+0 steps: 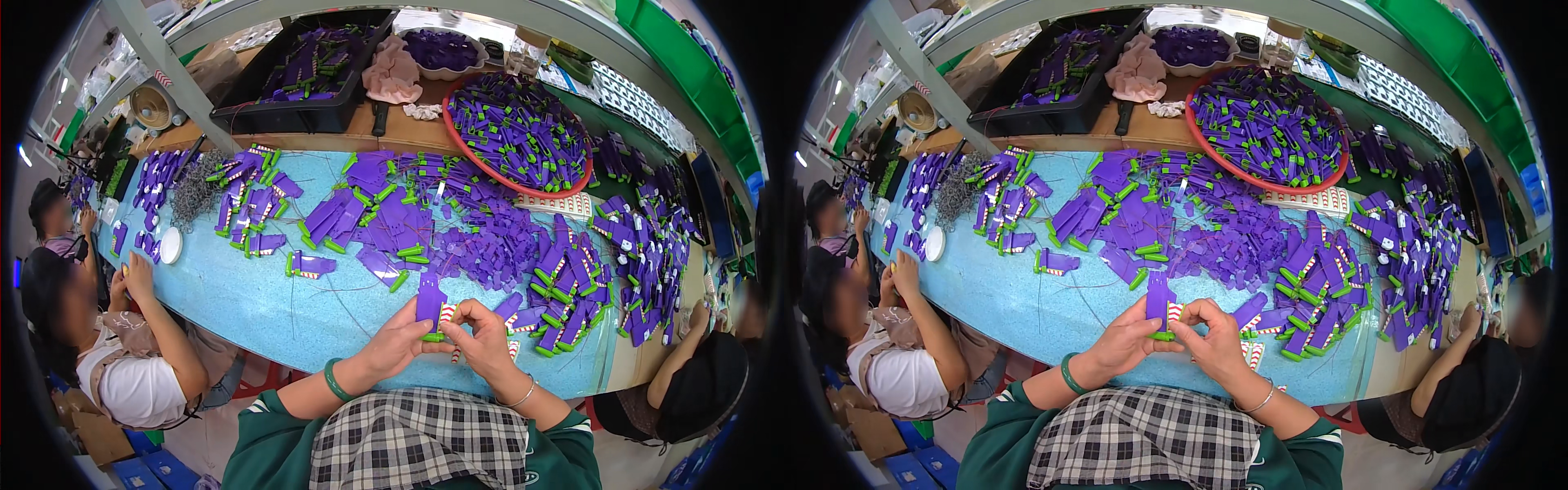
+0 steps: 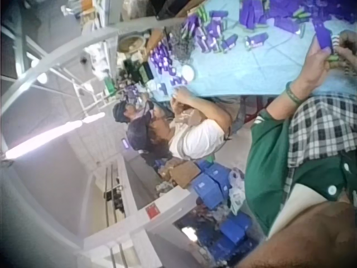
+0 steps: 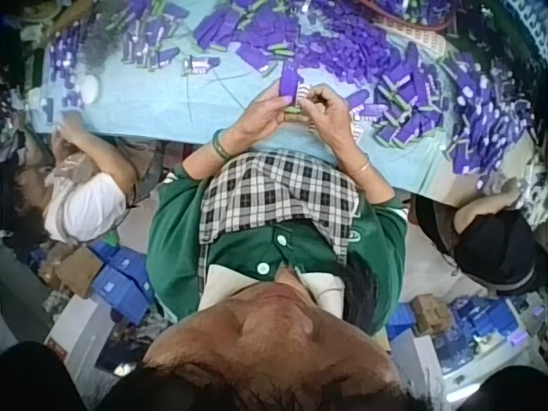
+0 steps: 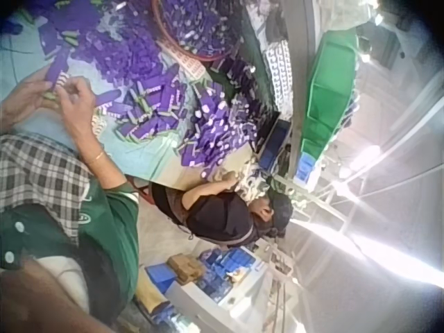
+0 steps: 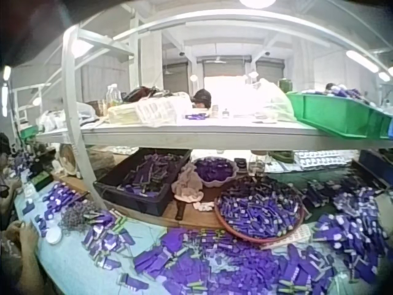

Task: The person assembles small purple and green plastic components by hand at a factory workstation. They repeatedly pick up a purple piece, insert a green piece, and place the finished unit on the table. The task involves repetitive manual assembly of identical parts.

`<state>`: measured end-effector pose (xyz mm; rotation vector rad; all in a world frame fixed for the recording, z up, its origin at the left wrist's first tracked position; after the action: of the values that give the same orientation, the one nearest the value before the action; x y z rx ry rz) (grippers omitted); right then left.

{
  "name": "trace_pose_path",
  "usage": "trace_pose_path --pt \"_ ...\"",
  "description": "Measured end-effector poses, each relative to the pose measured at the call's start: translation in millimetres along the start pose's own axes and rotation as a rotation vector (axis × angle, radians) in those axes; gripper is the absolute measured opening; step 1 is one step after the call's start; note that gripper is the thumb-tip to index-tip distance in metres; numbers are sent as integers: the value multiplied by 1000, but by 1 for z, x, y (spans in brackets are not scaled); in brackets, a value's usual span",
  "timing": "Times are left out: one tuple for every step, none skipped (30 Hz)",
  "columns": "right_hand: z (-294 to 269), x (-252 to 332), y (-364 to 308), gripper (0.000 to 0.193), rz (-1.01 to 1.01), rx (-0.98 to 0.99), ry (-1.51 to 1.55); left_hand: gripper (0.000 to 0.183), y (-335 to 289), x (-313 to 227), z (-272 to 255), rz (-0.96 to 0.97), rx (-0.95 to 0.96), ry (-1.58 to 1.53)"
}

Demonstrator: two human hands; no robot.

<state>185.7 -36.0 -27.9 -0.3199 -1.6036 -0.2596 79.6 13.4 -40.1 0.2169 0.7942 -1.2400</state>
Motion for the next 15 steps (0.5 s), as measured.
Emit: trace_pose_path --pt "0 0 0 10 -10 -1 -11 42 0 0 0 2 -1 -1" --pt "0 0 -1 10 -15 -3 -15 42 0 1 0 4 -1 -1" --pt "0 0 -1 10 -19 -6 -18 42 0 1 0 1 -2 -2" --pt "0 0 -2 10 -23 -9 -22 42 -1 1 0 -1 -3 -3" --pt "0 -1 -2 10 -21 -11 -22 42 -1 1 0 -4 -4 -3" --pt "0 -2 -3 10 -18 -13 -22 42 -1 1 0 6 4 -4" --pt "0 -2 -3 10 -16 -15 -22 41 -1 2 0 15 13 -4" --pt "-1 -2 -4 10 -16 -18 -24 41 -1 3 0 24 21 -5" --pt "-1 -2 -4 10 -16 -21 -26 40 -1 2 1 31 15 23" --pt "-1 -2 -5 10 -16 -23 -28 40 -1 0 3 37 9 52" --pt "-1 -2 -5 10 -19 -25 -21 39 -1 -1 4 44 4 80" --pt "0 -1 -5 10 -22 -27 -15 38 -1 -1 4 55 -16 165" --pt "0 1 -5 10 -26 -29 -10 36 0 -1 4 65 -35 250" --pt "-1 3 -5 10 -36 -35 -36 35 0 -2 3 76 -55 335" --pt "-1 5 -5 10 -46 -40 -61 34 0 -2 4 78 -51 341"
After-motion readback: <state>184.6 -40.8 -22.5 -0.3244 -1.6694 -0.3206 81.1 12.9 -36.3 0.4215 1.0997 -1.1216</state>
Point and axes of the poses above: each hand's wrist, its own y-axis towards the middle knuckle, its own z-axis out of the palm, x = y × z, the point moved 8 cm from there along y, towards the middle knuckle, and after that the axes turned 3 degrees about y, right-handed, at the moved point
